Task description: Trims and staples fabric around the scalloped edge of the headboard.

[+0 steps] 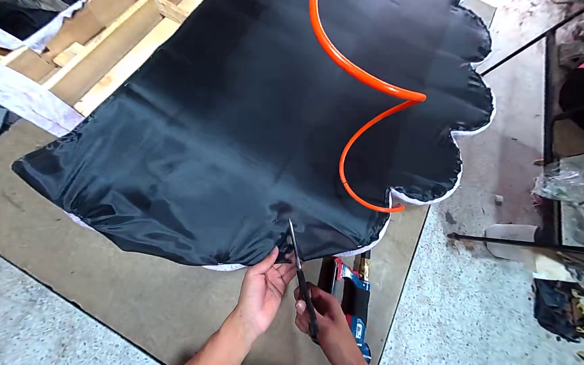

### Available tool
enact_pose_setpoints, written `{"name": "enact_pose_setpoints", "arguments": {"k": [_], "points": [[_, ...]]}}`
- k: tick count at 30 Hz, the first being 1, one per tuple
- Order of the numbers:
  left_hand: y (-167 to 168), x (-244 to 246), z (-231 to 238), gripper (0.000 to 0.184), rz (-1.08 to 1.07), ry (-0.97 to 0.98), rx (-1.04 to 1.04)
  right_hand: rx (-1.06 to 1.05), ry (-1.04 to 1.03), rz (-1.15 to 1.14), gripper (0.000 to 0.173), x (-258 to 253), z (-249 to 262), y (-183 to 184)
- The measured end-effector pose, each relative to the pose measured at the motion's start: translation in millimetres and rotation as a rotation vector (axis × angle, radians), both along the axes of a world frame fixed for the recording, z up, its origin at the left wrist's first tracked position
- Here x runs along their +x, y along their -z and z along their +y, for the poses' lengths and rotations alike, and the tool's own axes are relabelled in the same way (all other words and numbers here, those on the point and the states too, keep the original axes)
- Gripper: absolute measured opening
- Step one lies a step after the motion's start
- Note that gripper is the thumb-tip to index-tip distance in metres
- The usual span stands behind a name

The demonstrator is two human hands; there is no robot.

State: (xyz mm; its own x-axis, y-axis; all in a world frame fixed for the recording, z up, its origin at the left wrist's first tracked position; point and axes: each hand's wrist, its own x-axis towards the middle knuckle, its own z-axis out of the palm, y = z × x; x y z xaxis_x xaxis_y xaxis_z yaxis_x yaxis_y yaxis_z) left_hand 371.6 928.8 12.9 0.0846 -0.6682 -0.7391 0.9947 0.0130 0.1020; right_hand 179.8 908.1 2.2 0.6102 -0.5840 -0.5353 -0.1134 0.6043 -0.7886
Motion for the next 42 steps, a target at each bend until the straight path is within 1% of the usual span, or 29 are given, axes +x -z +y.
{"name": "enact_pose_setpoints", "arguments": {"k": [3, 6, 8, 9, 10, 11, 12, 13, 14, 15, 16, 17, 18, 19, 20, 22, 24, 25, 26, 27, 28, 30, 33, 35, 36, 37, 40, 41, 42], "points": [[-6, 2, 0, 0.045, 0.062, -0.037, 0.011, 0.008, -0.015, -0.008, 0.034, -3, 4, 1], [-9, 1, 0, 0.047, 0.053, -0.05, 0.025, 0.006, -0.03, -0.009, 0.036, -7, 6, 3], [-9, -2, -1, 0.046, -0.023, -0.03, 0.065, -0.052, -0.032, 0.001, 0.035, -13, 10, 4], [-8, -4, -1, 0.044, -0.109, 0.005, 0.093, -0.126, -0.042, 0.039, 0.034, -19, 14, 4], [-7, -6, 1, 0.042, -0.239, 0.08, 0.127, -0.244, -0.069, 0.123, 0.031, -26, 18, 3], [-8, -6, 6, 0.038, -0.396, 0.198, 0.17, -0.401, -0.116, 0.257, 0.028, -35, 24, 1], [-9, -5, 13, 0.033, -0.565, 0.366, 0.206, -0.569, -0.165, 0.414, 0.024, -44, 30, -4], [-14, -3, 24, 0.032, -0.735, 0.575, 0.207, -0.713, -0.216, 0.578, 0.022, -51, 37, -9], [-23, 0, 34, 0.033, -0.94, 0.78, 0.188, -0.828, -0.267, 0.732, 0.024, -57, 45, -14], [-34, 3, 44, 0.035, -1.228, 0.932, 0.172, -0.907, -0.322, 0.876, 0.026, -60, 53, -15], [-42, 6, 50, 0.034, -1.577, 0.928, 0.149, -0.962, -0.372, 0.997, 0.027, -61, 61, -14], [-49, 13, 48, 0.026, -1.876, 0.827, 0.059, -0.987, -0.419, 1.078, 0.031, -60, 66, -14], [-56, 26, 37, 0.021, -2.067, 0.754, -0.068, -0.987, -0.467, 1.131, 0.035, -59, 69, -15], [-62, 40, 17, 0.022, -2.184, 0.725, -0.186, -0.976, -0.489, 1.153, 0.038, -55, 67, -18], [-65, 53, -7, 0.025, -2.259, 0.735, -0.294, -0.989, -0.477, 1.147, 0.037, -50, 61, -24], [-67, 72, -56, 0.029, -2.322, 0.791, -0.527, -1.113, -0.371, 1.098, 0.036, -38, 38, -39], [-60, 82, -91, 0.031, -2.32, 0.938, -0.808, -1.206, -0.187, 0.936, 0.029, -22, 4, -53], [-55, 84, -102, 0.033, -2.343, 1.018, -0.934, -1.243, -0.112, 0.838, 0.024, -13, -17, -57], [-49, 85, -107, 0.033, -2.376, 1.082, -1.027, -1.275, -0.06, 0.744, 0.022, -5, -37, -57], [-42, 84, -108, 0.033, -2.404, 1.124, -1.077, -1.288, -0.038, 0.668, 0.024, 2, -55, -54], [-36, 83, -106, 0.033, -2.423, 1.142, -1.096, -1.288, -0.034, 0.609, 0.029, 7, -70, -50], [-27, 85, -104, 0.031, -2.413, 1.114, -1.075, -1.283, -0.041, 0.567, 0.037, 15, -90, -42], [-31, 92, -111, 0.041, -2.204, 1.128, -1.068, -1.201, -0.003, 0.569, 0.042, 17, -96, -37], [-38, 95, -117, 0.048, -2.056, 1.148, -1.011, -1.172, 0.012, 0.595, 0.039, 17, -94, -35], [-39, 94, -118, 0.044, -2.044, 1.115, -0.969, -1.182, 0.008, 0.627, 0.036, 18, -92, -33], [-38, 90, -120, 0.038, -2.079, 1.083, -0.94, -1.201, 0.015, 0.656, 0.033, 20, -90, -29], [-27, 79, -122, 0.046, -2.236, 1.092, -1.017, -1.258, 0.112, 0.685, 0.022, 27, -83, -15], [-23, 77, -122, 0.042, -2.282, 1.098, -1.05, -1.263, 0.144, 0.685, 0.02, 28, -82, -13], [-20, 75, -123, 0.035, -2.313, 1.078, -1.079, -1.273, 0.173, 0.677, 0.018, 28, -82, -12]]}}
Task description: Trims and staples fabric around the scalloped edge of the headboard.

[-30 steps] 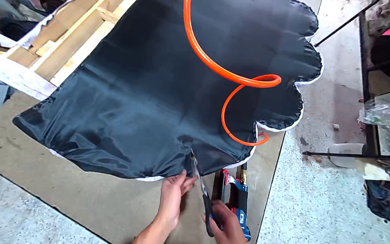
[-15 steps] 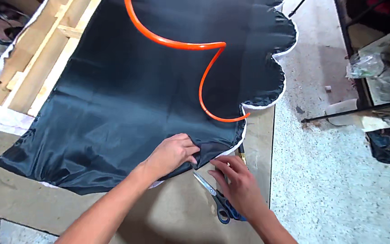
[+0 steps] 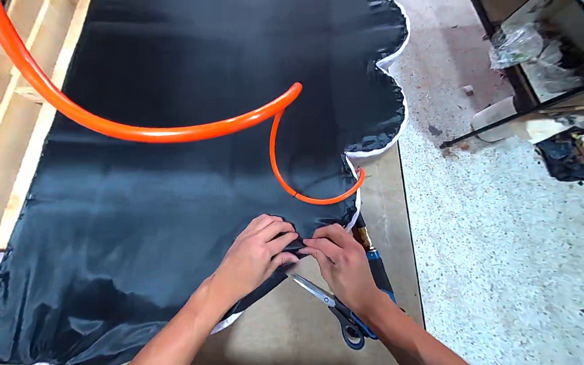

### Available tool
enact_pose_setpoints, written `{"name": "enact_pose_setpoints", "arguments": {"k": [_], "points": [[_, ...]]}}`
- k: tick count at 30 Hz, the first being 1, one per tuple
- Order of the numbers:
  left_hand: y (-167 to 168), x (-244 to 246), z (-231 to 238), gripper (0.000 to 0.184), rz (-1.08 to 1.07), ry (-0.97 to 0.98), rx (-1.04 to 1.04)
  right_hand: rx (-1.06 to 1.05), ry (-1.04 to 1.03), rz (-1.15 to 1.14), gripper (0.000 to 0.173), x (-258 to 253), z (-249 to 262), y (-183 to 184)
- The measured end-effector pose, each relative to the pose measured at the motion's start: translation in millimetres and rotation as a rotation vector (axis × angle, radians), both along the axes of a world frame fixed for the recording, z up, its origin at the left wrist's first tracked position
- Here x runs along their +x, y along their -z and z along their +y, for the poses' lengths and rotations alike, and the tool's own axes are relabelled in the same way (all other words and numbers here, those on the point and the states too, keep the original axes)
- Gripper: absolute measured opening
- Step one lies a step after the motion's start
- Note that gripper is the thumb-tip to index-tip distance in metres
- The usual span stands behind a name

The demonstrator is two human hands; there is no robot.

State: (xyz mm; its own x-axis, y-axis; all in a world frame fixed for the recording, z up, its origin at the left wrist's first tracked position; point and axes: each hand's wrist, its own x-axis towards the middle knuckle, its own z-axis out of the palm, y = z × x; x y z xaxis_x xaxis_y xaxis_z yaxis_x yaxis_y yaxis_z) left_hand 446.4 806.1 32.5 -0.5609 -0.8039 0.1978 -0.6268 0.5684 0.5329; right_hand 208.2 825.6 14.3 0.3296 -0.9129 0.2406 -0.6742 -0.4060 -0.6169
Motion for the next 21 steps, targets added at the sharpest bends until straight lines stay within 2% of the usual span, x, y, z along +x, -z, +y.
{"name": "enact_pose_setpoints", "arguments": {"k": [3, 6, 8, 11, 15, 16, 18, 19, 21], "points": [[5, -2, -4, 0.015, 0.04, 0.035, -0.1, -0.114, -0.025, -0.071, 0.014, 1, -3, -2], [4, -1, -12, 0.014, 0.114, 0.086, -0.224, -0.237, -0.091, -0.068, 0.012, -1, -13, -10], [3, 2, -15, 0.013, 0.194, 0.094, -0.271, -0.219, -0.139, -0.028, 0.011, -1, -18, -18], [6, 2, -12, 0.016, 0.308, 0.033, -0.193, -0.093, -0.168, 0.024, 0.029, -1, -20, -21], [-6, 4, -12, 0.012, 0.144, 0.075, 0.013, -0.067, -0.133, -0.055, 0.018, 1, -20, -20], [-17, 5, -14, 0.02, 0.074, 0.081, 0.089, -0.068, -0.13, -0.062, 0.017, 1, -20, -22], [-34, 3, -18, 0.05, 0.004, 0.05, 0.18, -0.082, -0.118, -0.08, 0.015, 2, -18, -24], [-36, 2, -21, 0.055, -0.013, 0.058, 0.167, -0.092, -0.11, -0.09, 0.013, 2, -18, -25], [-29, -1, -25, 0.047, -0.085, 0.148, 0.067, -0.101, -0.106, -0.096, 0.011, 0, -17, -26]]}}
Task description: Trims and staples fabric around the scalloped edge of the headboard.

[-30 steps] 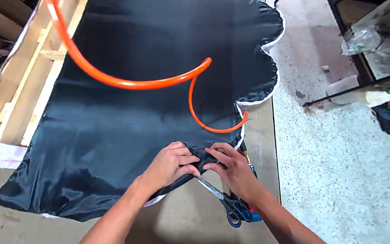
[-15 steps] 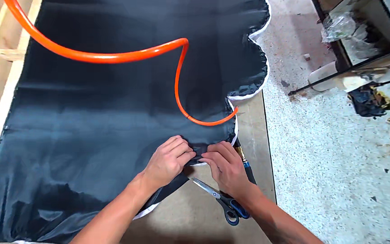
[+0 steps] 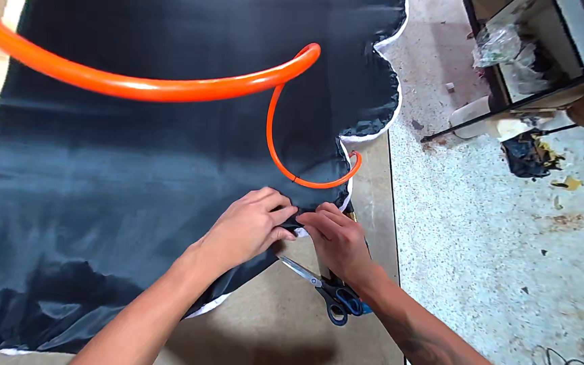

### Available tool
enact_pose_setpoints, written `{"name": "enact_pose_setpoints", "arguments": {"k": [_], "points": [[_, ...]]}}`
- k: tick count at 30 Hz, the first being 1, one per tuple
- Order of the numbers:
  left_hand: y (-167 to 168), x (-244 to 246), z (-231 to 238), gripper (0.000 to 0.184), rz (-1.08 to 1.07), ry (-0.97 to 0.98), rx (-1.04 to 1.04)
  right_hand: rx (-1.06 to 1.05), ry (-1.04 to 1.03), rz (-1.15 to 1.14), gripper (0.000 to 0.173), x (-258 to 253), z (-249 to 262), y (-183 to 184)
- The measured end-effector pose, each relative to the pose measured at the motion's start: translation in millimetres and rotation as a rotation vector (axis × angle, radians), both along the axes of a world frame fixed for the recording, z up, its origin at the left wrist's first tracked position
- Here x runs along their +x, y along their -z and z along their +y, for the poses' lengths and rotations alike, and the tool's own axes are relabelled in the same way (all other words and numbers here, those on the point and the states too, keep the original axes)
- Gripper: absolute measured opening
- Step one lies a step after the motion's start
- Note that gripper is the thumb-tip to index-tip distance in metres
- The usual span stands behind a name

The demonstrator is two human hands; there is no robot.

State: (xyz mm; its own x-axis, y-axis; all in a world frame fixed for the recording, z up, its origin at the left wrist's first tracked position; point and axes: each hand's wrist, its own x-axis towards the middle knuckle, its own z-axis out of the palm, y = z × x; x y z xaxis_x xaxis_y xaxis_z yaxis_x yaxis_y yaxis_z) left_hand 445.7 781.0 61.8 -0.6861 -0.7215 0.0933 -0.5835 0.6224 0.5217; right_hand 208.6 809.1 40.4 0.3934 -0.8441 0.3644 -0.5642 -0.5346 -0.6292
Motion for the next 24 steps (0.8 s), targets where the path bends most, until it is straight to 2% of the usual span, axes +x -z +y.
{"name": "enact_pose_setpoints", "arguments": {"k": [4, 7, 10, 11, 14, 18, 21, 24], "points": [[22, -3, -2, 0.022, 0.064, 0.147, -0.155, -0.005, -0.069, 0.026, 0.009, -11, -3, -3], [36, -2, 1, 0.019, 0.192, 0.163, -0.256, 0.013, -0.103, 0.036, 0.011, -13, 0, -3], [43, 0, 3, 0.016, 0.309, 0.129, -0.263, 0.063, -0.046, 0.114, 0.032, -7, 3, -2], [44, -1, 4, 0.015, 0.344, 0.101, -0.236, 0.062, -0.026, 0.136, 0.032, -4, 4, 2], [45, -1, 6, 0.015, 0.401, 0.033, -0.136, 0.019, 0.023, 0.091, 0.014, 2, 12, 13], [44, 11, 6, 0.022, 0.284, 0.194, -0.172, -0.041, 0.003, 0.111, 0.026, 2, 22, 19], [41, 14, 9, 0.026, 0.11, 0.288, -0.236, -0.074, -0.043, 0.171, 0.025, 1, 22, 21], [41, 15, 18, 0.036, -0.014, 0.276, -0.265, -0.028, -0.174, 0.183, 0.02, -16, 21, 10]]}}
